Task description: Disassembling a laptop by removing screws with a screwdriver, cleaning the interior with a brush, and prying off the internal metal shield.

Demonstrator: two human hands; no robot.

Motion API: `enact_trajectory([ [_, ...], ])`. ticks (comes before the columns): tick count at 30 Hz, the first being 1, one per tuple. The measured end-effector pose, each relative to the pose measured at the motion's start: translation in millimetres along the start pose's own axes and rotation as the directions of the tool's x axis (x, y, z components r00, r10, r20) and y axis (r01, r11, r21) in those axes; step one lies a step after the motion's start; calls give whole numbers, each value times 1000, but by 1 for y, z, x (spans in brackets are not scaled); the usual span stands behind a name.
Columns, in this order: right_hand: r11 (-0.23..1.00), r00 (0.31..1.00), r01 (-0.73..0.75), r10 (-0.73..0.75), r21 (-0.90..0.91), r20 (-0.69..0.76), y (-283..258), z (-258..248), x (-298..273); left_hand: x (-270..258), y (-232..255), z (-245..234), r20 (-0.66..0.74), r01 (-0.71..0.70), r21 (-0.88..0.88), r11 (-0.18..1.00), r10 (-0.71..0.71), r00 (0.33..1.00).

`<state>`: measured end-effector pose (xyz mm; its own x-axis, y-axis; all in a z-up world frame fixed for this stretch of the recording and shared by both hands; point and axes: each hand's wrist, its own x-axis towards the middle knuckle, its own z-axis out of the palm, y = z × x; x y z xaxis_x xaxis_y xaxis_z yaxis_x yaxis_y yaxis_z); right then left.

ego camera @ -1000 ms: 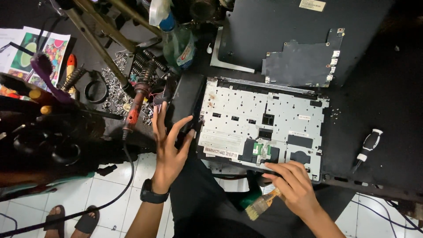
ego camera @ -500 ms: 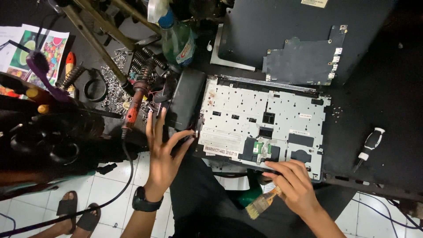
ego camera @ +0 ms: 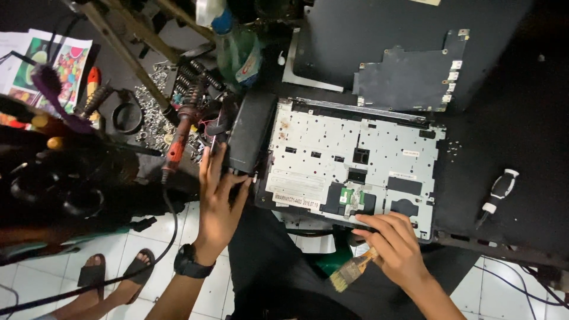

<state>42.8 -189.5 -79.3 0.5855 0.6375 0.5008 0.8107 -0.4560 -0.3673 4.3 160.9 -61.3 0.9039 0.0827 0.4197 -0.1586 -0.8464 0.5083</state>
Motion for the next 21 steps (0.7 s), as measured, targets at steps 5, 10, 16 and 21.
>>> enact_trajectory([
  [5,999,999,38,-38,-31,-14,-1,-2,-1,0,9,-1,-17,41,-43,998,-42,999],
  [10,989,996,37,-26,-142,80,1,-4,-12,-2,26,-10,29,166,-73,983,-165,986],
  [16,992,998,51,-47,-111,39,0,1,-10,-62,56,25,-181,599,-466,652,-732,657],
  [21,993,994,82,-75,-91,75,4,5,-22,-82,69,46,320,722,-675,154,-820,474],
])
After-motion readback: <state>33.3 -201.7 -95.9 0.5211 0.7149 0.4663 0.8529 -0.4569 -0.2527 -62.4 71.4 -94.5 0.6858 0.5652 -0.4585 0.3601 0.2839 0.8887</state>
